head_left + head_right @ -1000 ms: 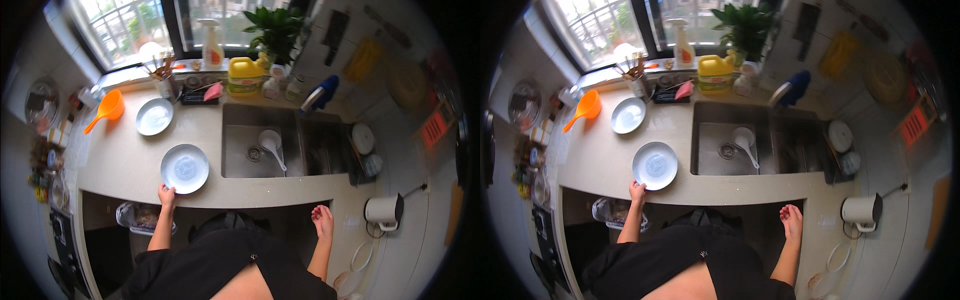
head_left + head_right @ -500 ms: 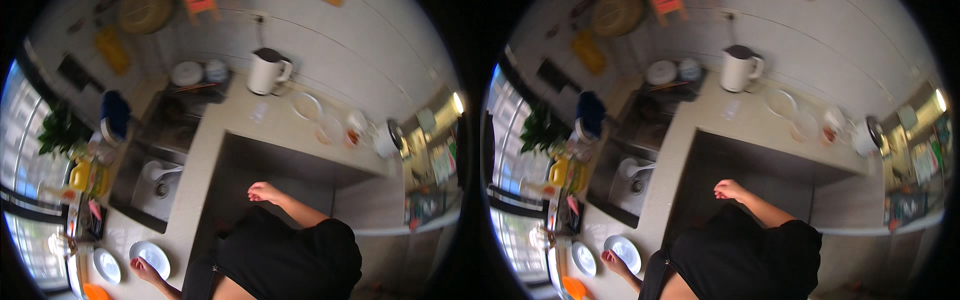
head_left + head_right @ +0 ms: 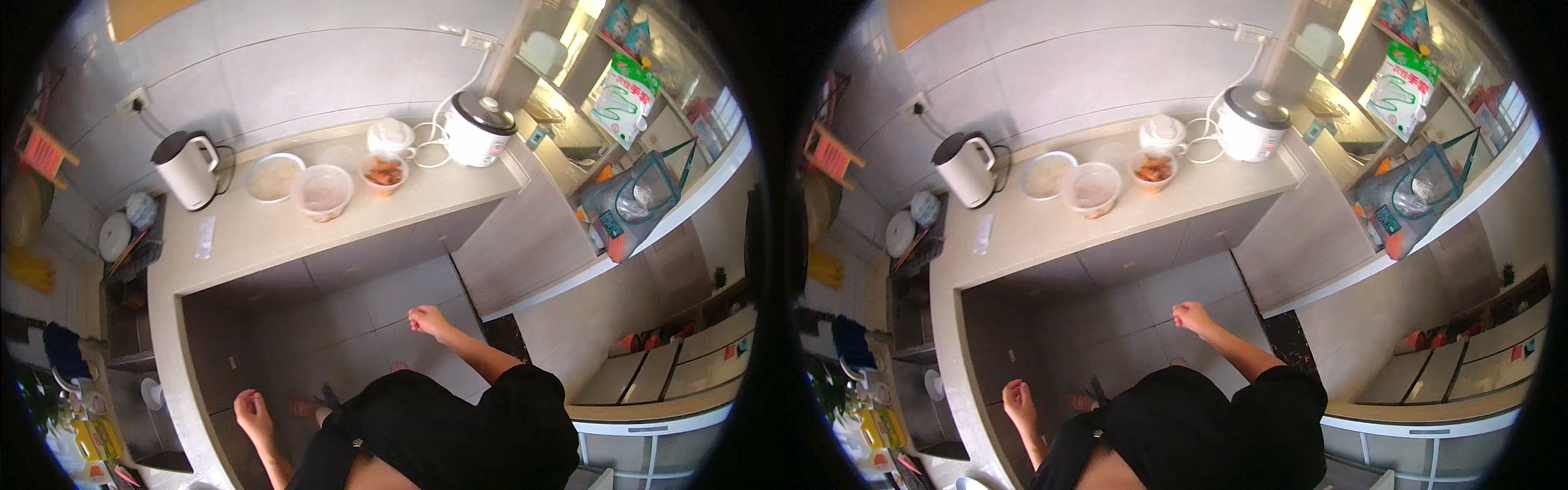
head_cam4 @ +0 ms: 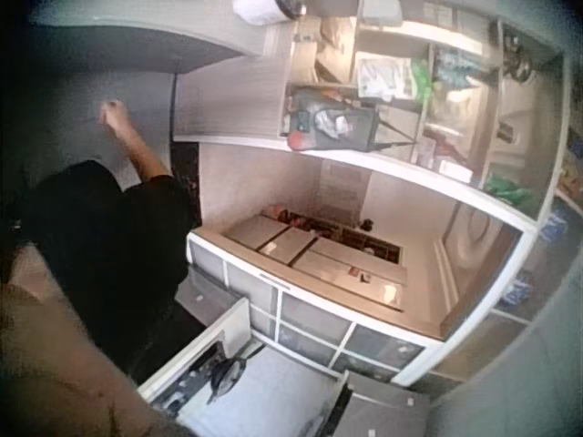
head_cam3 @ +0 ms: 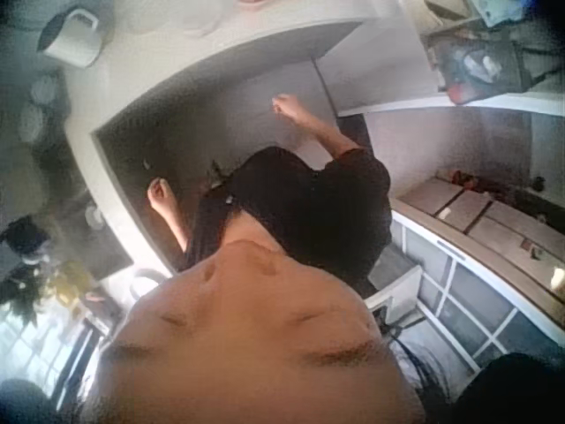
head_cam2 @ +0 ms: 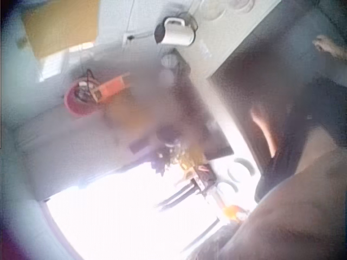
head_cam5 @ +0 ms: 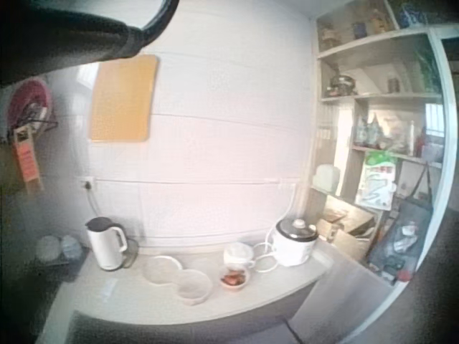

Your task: The person retrieves containers of marinated meat and vegetables from the refrigerator and places them on the kitchen counter. They then transfer the meat and vegetables onto a plate and place the plate into a steamer pot, closing the lid to begin cooking.

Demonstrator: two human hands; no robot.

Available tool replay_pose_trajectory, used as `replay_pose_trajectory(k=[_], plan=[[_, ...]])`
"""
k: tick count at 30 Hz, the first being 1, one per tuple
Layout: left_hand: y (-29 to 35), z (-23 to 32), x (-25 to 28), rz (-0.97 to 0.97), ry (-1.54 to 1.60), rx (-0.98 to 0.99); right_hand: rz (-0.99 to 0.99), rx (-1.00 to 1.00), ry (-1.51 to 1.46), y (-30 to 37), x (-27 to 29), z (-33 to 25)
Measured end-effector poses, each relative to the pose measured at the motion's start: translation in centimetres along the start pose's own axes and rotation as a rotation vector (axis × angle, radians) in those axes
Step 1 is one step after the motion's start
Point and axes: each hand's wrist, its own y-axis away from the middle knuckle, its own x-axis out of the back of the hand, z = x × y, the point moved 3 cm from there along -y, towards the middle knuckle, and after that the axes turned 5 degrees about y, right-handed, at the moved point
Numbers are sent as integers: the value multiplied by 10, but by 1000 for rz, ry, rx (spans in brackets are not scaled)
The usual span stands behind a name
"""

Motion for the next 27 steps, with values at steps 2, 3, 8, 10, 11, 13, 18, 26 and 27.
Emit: replay_pose_trajectory(k=[2, 3, 8, 10, 11, 13, 18, 26, 27], plan=[[21, 2, -62, -107, -28, 0, 88, -36, -245, -23, 55, 15], [28, 22, -85, -170, -57, -6, 108, -63, -425, -37, 67, 11], [51, 76, -194, -373, -101, -14, 110, 95, -1042, -156, 160, -28], [44, 87, -222, -415, -135, -48, 133, 78, -1130, -197, 171, -43], [40, 92, -236, -439, -153, -63, 137, 61, -1133, -212, 173, -46], [29, 114, -265, -469, -164, -60, 150, 26, -1138, -234, 175, -54], [-9, 117, -331, -557, -197, -146, -44, 131, -1289, -271, 179, -55], [-20, 138, -411, -751, -192, -174, -233, 170, -1253, -300, 191, -37], [-19, 138, -417, -761, -199, -175, -248, 168, -1233, -295, 188, -44]])
